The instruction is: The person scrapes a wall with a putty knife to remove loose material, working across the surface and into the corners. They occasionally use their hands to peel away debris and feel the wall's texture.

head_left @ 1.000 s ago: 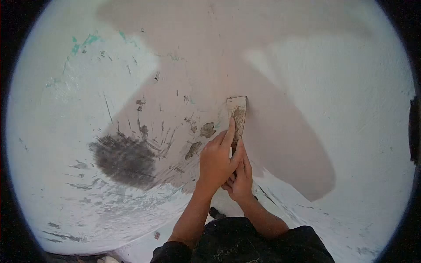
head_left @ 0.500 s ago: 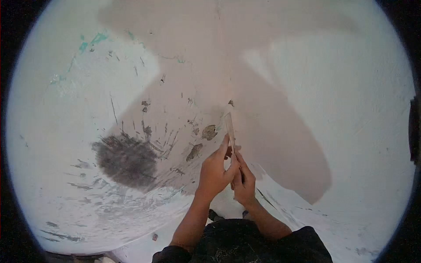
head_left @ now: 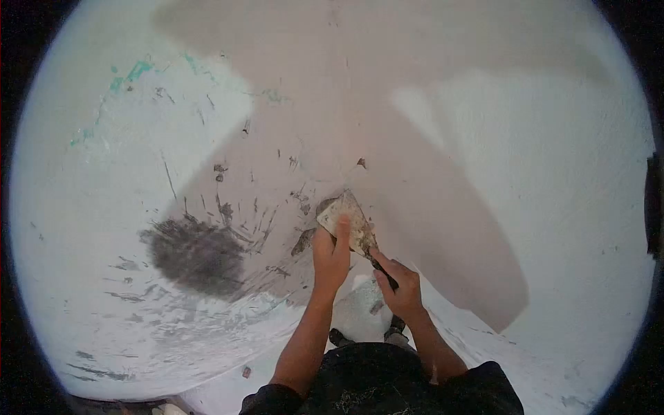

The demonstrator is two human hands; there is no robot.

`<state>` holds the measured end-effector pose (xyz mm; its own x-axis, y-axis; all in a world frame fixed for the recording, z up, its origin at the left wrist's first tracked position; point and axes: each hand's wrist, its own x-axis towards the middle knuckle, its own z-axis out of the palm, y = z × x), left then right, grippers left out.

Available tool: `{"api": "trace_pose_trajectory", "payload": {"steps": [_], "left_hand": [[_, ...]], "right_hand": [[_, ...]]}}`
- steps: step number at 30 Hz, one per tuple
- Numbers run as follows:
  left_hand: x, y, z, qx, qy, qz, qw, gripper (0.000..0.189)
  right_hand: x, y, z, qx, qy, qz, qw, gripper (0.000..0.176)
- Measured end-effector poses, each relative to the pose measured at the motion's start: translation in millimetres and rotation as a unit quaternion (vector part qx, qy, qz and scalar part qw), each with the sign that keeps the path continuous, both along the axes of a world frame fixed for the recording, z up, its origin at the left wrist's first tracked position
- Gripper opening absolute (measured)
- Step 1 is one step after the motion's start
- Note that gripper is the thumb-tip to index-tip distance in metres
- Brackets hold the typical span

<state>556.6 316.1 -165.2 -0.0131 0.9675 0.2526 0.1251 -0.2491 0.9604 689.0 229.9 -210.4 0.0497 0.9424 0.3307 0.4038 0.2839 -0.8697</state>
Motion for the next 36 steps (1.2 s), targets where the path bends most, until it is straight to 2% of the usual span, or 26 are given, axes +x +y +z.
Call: {"api": "trace_pose_trajectory", "payload": {"steps": [1, 3, 7, 8, 10, 13, 14, 15, 17, 19, 20, 22, 25, 29, 31, 32, 34, 35, 36], "left_hand": [[1, 4, -2, 0.061, 0.026, 0.036, 0.997, 0.029], [-1, 9, 5, 0.066, 0.054, 0.054, 0.995, 0.030], [-8, 10, 21, 0.051, 0.146, 0.063, 0.986, 0.035], [-8, 7, 27, 0.051, 0.147, 0.066, 0.986, 0.035], [-5, 0, 35, -0.040, 0.075, 0.028, 0.996, 0.037], [-13, 10, 11, -0.034, 0.137, 0.025, 0.990, 0.037], [-11, 11, 10, -0.036, 0.137, 0.025, 0.990, 0.037], [-8, 11, 8, -0.004, 0.140, 0.050, 0.989, 0.037], [-4, 12, 5, 0.022, 0.146, 0.072, 0.987, 0.037], [0, 11, 7, 0.127, 0.125, 0.098, 0.979, 0.037], [0, 9, 10, 0.126, 0.124, 0.098, 0.979, 0.037], [-2, 4, 14, 0.005, 0.074, 0.078, 0.994, 0.040], [-6, -6, 18, 0.019, 0.061, 0.090, 0.994, 0.044], [-9, -7, 22, 0.032, 0.056, 0.103, 0.993, 0.043], [-12, 0, 18, 0.166, 0.158, 0.141, 0.963, 0.041], [-14, -2, 19, 0.166, 0.157, 0.141, 0.963, 0.041], [-15, -7, 21, 0.069, 0.087, 0.110, 0.988, 0.040], [-12, -5, 22, 0.072, 0.089, 0.105, 0.988, 0.040], [-8, -1, 22, 0.137, 0.065, 0.127, 0.980, 0.040]], "right_hand": [[-1, 4, -1, 0.000, 0.001, -0.001, 1.000, 0.042], [-5, 13, -5, 0.052, -0.015, -0.002, 0.999, 0.048], [-15, 18, -5, 0.044, -0.005, 0.008, 0.999, 0.042], [-17, 16, -6, 0.049, 0.001, 0.007, 0.999, 0.043], [-19, 17, -4, 0.056, 0.007, 0.008, 0.998, 0.044], [-25, 20, -3, 0.037, 0.016, 0.015, 0.999, 0.046], [-31, 23, -9, 0.083, 0.023, -0.005, 0.996, 0.046], [-35, 23, -14, 0.126, 0.030, -0.024, 0.991, 0.047], [-41, 24, -21, 0.127, 0.020, -0.043, 0.991, 0.047], [-41, 22, -20, 0.132, 0.006, -0.058, 0.990, 0.047], [-40, 21, -18, 0.124, 0.008, -0.055, 0.991, 0.047], [-38, 18, -13, 0.118, 0.008, -0.052, 0.992, 0.047], [-36, 15, -7, 0.158, 0.000, -0.047, 0.986, 0.048], [-42, 18, -2, 0.132, 0.020, -0.019, 0.991, 0.048], [-47, 16, 0, 0.130, 0.026, -0.019, 0.991, 0.048], [-48, 14, 3, 0.117, 0.025, -0.018, 0.993, 0.047], [-48, 10, 0, 0.109, 0.030, -0.007, 0.994, 0.045], [-47, 10, 2, 0.111, 0.032, -0.012, 0.993, 0.045], [-46, 11, 5, 0.107, 0.026, -0.004, 0.994, 0.045]]}}
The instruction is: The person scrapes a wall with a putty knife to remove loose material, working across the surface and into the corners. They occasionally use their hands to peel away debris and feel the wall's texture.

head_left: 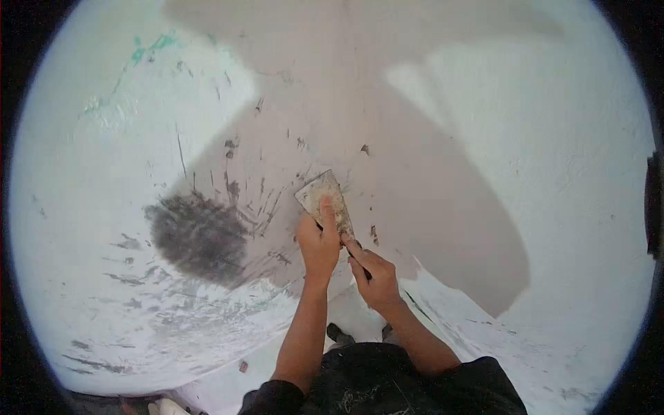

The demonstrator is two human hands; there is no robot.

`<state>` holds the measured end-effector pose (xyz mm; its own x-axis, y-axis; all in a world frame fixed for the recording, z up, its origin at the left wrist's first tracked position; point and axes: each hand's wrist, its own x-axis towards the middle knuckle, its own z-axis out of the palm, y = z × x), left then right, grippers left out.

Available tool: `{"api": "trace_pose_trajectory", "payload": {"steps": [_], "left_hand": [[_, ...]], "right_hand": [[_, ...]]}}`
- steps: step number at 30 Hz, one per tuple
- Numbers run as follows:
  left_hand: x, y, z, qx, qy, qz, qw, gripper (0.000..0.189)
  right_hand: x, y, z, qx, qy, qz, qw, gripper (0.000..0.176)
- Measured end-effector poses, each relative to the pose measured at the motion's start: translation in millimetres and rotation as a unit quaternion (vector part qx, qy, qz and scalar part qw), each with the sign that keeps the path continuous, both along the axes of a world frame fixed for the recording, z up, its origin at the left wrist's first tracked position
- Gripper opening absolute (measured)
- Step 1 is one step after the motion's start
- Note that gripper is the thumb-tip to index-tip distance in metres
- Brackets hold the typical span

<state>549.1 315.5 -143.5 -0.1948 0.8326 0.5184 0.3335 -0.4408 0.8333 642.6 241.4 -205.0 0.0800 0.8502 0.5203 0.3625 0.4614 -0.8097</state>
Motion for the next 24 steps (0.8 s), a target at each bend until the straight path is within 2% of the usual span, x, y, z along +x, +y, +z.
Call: {"api": "trace_pose_trajectory", "payload": {"steps": [1, 2, 4, 8, 10, 11, 13, 16, 17, 19, 22, 24], "left_hand": [[2, 3, 0, 0.067, -0.018, 0.015, 0.997, 0.041], [3, 4, 4, 0.061, -0.016, 0.015, 0.998, 0.041], [2, 7, 18, -0.056, 0.009, 0.004, 0.998, 0.041], [-9, 1, 5, -0.077, 0.035, -0.013, 0.996, 0.039], [-8, -2, -13, -0.057, -0.050, -0.005, 0.997, 0.039], [-8, -2, -8, -0.061, -0.049, -0.003, 0.997, 0.039], [-6, -3, 6, -0.061, 0.056, 0.020, 0.996, 0.037], [-7, -4, -4, -0.091, -0.019, 0.017, 0.995, 0.037], [-6, -4, -7, -0.092, -0.017, 0.016, 0.996, 0.037], [0, 0, -9, 0.038, -0.007, 0.048, 0.998, 0.038], [2, 1, 16, -0.011, 0.047, 0.028, 0.998, 0.038], [2, 1, 14, -0.018, 0.022, 0.024, 0.999, 0.038]], "right_hand": [[0, 0, 2, -0.007, -0.006, 0.008, 1.000, 0.045], [0, 1, 6, -0.012, -0.004, 0.008, 1.000, 0.045], [2, 9, 18, -0.014, 0.013, 0.000, 1.000, 0.044], [0, -6, 19, -0.021, 0.018, 0.006, 1.000, 0.044], [-1, -10, 9, -0.031, 0.012, 0.036, 0.999, 0.044], [-2, -8, 10, -0.035, 0.013, 0.038, 0.999, 0.044], [-5, -5, 13, -0.029, 0.054, 0.026, 0.998, 0.044], [-1, -10, 19, -0.093, 0.030, 0.040, 0.994, 0.044], [-1, -11, 15, -0.093, 0.032, 0.039, 0.994, 0.044], [-3, -6, 5, 0.007, 0.009, 0.029, 1.000, 0.048], [1, 5, 18, -0.002, 0.032, 0.027, 0.999, 0.048], [3, 2, 20, -0.012, 0.025, 0.031, 0.999, 0.045]]}}
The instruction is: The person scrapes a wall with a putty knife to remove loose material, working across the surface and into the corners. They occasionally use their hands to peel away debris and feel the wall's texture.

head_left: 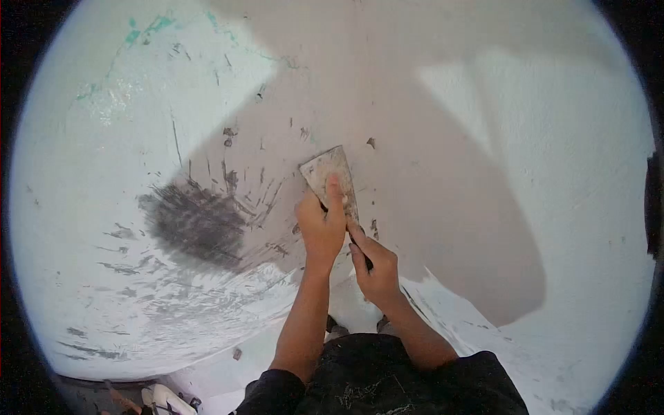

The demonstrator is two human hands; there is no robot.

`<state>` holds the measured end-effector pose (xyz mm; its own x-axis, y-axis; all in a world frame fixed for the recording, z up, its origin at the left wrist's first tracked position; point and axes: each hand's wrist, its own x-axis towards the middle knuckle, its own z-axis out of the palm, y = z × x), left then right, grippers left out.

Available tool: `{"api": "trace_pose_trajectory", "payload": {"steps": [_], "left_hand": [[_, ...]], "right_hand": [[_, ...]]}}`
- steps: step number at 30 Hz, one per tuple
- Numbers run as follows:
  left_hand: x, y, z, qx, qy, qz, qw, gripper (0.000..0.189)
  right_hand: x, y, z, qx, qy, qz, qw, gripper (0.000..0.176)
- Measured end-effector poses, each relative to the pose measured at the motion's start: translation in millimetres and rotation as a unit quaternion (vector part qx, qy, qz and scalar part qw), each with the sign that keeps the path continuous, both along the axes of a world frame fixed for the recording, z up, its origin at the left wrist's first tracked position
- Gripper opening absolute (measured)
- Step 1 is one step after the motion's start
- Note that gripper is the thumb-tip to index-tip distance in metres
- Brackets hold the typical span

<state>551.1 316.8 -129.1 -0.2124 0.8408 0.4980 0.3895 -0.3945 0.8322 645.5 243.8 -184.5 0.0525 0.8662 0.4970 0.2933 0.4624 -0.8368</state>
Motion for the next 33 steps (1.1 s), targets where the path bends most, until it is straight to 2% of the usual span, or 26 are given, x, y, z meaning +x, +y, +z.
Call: {"api": "trace_pose_trajectory", "payload": {"steps": [5, 7, 13, 14, 17, 21, 23, 25, 28, 29, 31, 33], "left_hand": [[-6, -1, -10, -0.018, -0.049, -0.006, 0.999, 0.037], [-2, -1, -3, 0.046, -0.016, 0.017, 0.999, 0.036], [-11, -9, -12, -0.015, -0.046, -0.016, 0.999, 0.034], [-8, -3, -6, -0.009, -0.047, -0.020, 0.999, 0.034], [-7, -7, -4, -0.008, -0.017, 0.001, 1.000, 0.035], [-6, -13, -11, 0.014, -0.065, 0.000, 0.998, 0.036], [-8, -7, -5, 0.032, -0.073, 0.006, 0.997, 0.037], [-14, -5, 3, -0.016, 0.005, -0.023, 1.000, 0.036], [-21, -8, -11, -0.042, -0.014, -0.011, 0.999, 0.037], [-18, -7, -12, -0.038, -0.012, -0.015, 0.999, 0.037], [-13, -2, -12, 0.069, -0.043, -0.012, 0.997, 0.038], [-14, -2, 2, 0.032, -0.026, -0.016, 0.999, 0.038]], "right_hand": [[1, -5, 0, -0.016, -0.008, 0.033, 0.999, 0.042], [0, -5, -2, -0.032, 0.001, 0.039, 0.999, 0.043], [3, -11, -4, -0.075, -0.048, 0.050, 0.995, 0.043], [-1, -1, -7, 0.027, -0.012, 0.021, 0.999, 0.052], [-2, -1, -11, 0.012, -0.016, 0.017, 1.000, 0.052], [-4, -8, -8, 0.038, -0.020, 0.007, 0.999, 0.051], [-2, -5, -8, 0.014, -0.026, 0.026, 0.999, 0.051], [-6, -9, -3, -0.011, -0.010, 0.031, 0.999, 0.051], [-9, -10, -4, -0.011, -0.013, 0.030, 0.999, 0.047], [-10, -11, -3, -0.001, -0.025, 0.023, 0.999, 0.043], [-7, -4, 7, -0.002, -0.010, 0.024, 1.000, 0.043], [-9, -8, 8, -0.022, 0.001, 0.034, 0.999, 0.044]]}}
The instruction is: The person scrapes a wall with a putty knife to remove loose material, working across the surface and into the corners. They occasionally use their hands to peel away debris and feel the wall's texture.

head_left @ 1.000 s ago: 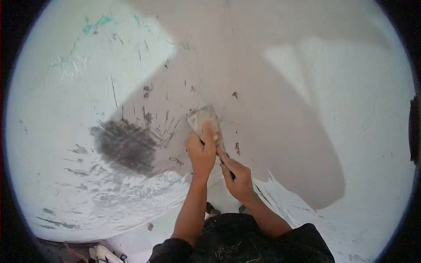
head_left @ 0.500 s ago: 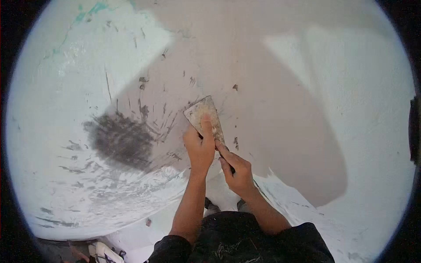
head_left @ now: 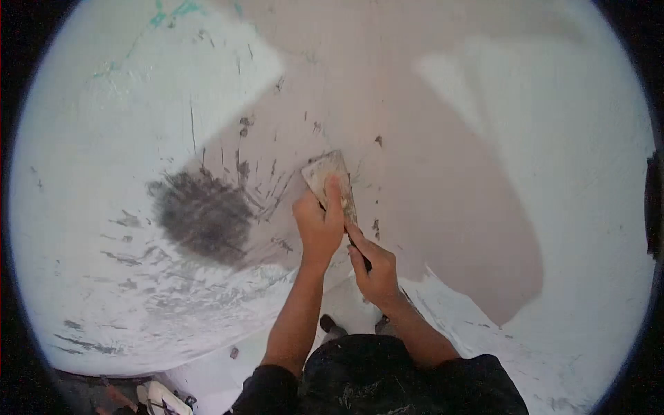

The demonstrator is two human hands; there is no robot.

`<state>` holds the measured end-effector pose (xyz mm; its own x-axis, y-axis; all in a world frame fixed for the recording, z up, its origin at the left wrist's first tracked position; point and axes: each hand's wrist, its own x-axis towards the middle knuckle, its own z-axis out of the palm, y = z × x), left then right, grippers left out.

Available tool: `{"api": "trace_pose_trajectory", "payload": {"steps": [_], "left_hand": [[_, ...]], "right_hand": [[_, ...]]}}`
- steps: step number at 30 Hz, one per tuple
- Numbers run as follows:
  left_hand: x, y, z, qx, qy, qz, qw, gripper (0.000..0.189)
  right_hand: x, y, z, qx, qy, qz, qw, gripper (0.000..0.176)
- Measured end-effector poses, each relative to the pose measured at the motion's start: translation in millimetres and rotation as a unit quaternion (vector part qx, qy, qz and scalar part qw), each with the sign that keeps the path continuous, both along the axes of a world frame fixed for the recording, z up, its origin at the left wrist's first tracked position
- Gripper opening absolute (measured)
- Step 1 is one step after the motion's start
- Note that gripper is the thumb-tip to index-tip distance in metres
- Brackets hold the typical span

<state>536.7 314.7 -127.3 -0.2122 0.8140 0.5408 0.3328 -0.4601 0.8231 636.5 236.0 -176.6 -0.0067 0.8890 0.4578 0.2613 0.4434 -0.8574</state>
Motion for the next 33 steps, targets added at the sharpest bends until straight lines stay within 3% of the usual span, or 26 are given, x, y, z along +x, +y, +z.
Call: {"api": "trace_pose_trajectory", "payload": {"steps": [5, 8, 10, 12, 18, 23, 26, 28, 33], "left_hand": [[-6, -7, -7, -0.030, -0.015, -0.013, 0.999, 0.038], [-3, -4, -4, -0.019, -0.010, 0.010, 1.000, 0.038], [-1, -3, 6, -0.024, 0.013, 0.001, 1.000, 0.038], [-2, -10, 2, -0.022, -0.015, 0.007, 1.000, 0.037], [6, 7, 18, 0.011, -0.021, -0.004, 1.000, 0.037], [7, 0, 23, 0.031, -0.026, -0.015, 0.999, 0.035], [-1, -7, -10, 0.044, -0.027, 0.015, 0.999, 0.034], [-3, -10, -14, -0.043, -0.012, 0.000, 0.999, 0.033], [11, -4, -3, -0.012, -0.026, 0.022, 0.999, 0.032]], "right_hand": [[-2, -6, -10, 0.004, -0.038, 0.004, 0.999, 0.045], [2, 7, -3, 0.036, 0.000, -0.005, 0.999, 0.048], [3, 3, 1, -0.016, -0.019, 0.004, 1.000, 0.048], [0, 4, -3, 0.069, -0.001, -0.019, 0.997, 0.048], [6, 17, 9, 0.024, -0.038, -0.016, 0.999, 0.044], [7, 10, 13, 0.096, -0.005, -0.034, 0.995, 0.048], [12, -3, 0, -0.003, -0.039, 0.023, 0.999, 0.043], [14, -1, -4, -0.040, -0.042, 0.039, 0.998, 0.043], [13, 3, -4, -0.020, -0.030, 0.020, 0.999, 0.041]]}}
